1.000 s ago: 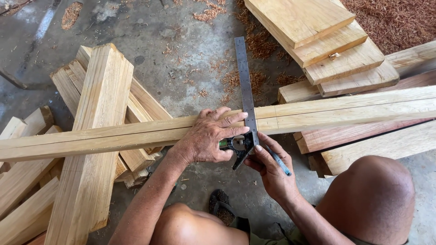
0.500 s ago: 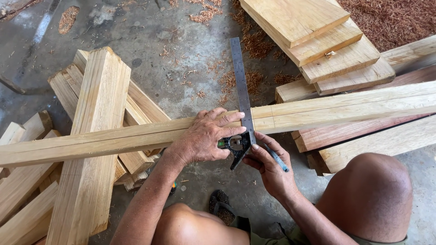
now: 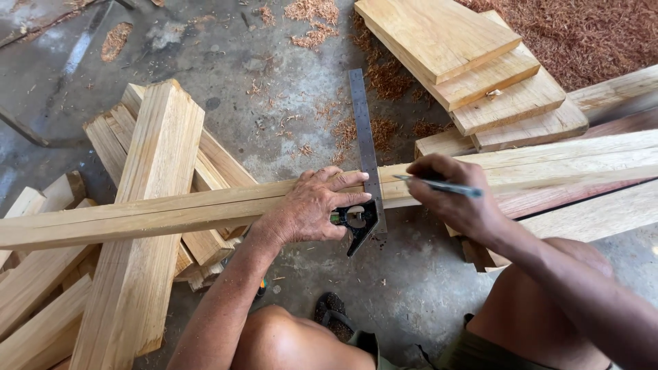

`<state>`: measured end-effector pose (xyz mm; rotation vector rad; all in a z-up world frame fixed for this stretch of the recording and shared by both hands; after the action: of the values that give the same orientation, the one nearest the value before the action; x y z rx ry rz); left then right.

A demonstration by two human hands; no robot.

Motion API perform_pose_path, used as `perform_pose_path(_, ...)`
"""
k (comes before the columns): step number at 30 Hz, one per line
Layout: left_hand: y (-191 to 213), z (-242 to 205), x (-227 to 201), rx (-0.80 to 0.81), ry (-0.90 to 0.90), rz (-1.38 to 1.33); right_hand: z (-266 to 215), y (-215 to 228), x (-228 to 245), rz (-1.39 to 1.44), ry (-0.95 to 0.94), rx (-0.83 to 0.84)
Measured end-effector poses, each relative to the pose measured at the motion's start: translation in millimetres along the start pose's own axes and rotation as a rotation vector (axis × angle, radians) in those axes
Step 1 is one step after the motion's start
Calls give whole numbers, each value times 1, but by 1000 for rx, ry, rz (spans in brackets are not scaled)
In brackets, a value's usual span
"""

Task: Marking measurement lines on long wooden planks using a combination square and a pen for future cutting.

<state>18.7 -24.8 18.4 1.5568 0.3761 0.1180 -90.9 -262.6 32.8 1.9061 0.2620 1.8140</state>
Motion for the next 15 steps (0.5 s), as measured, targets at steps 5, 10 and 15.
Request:
perform_pose_path(5,4,-1,-1,7,8,-25,13,-13,17,-23,243,65)
perform_pose_path(10,4,0,-1,13,-7,-13,17,-14,17,-54,256,23)
perform_pose_path(15,4,3,-1,27,1,-22,19,-22,22,4,246,77)
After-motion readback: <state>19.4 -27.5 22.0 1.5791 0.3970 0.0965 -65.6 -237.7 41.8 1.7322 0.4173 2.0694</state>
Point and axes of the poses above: each hand's wrist, its own z-axis towards the middle knuckle, its own y-axis out of the back of the hand, x = y × z, the point moved 3 cm from there along z, towards the middle knuckle, and after that the axes turned 9 degrees about z, right-handed, at the moved point
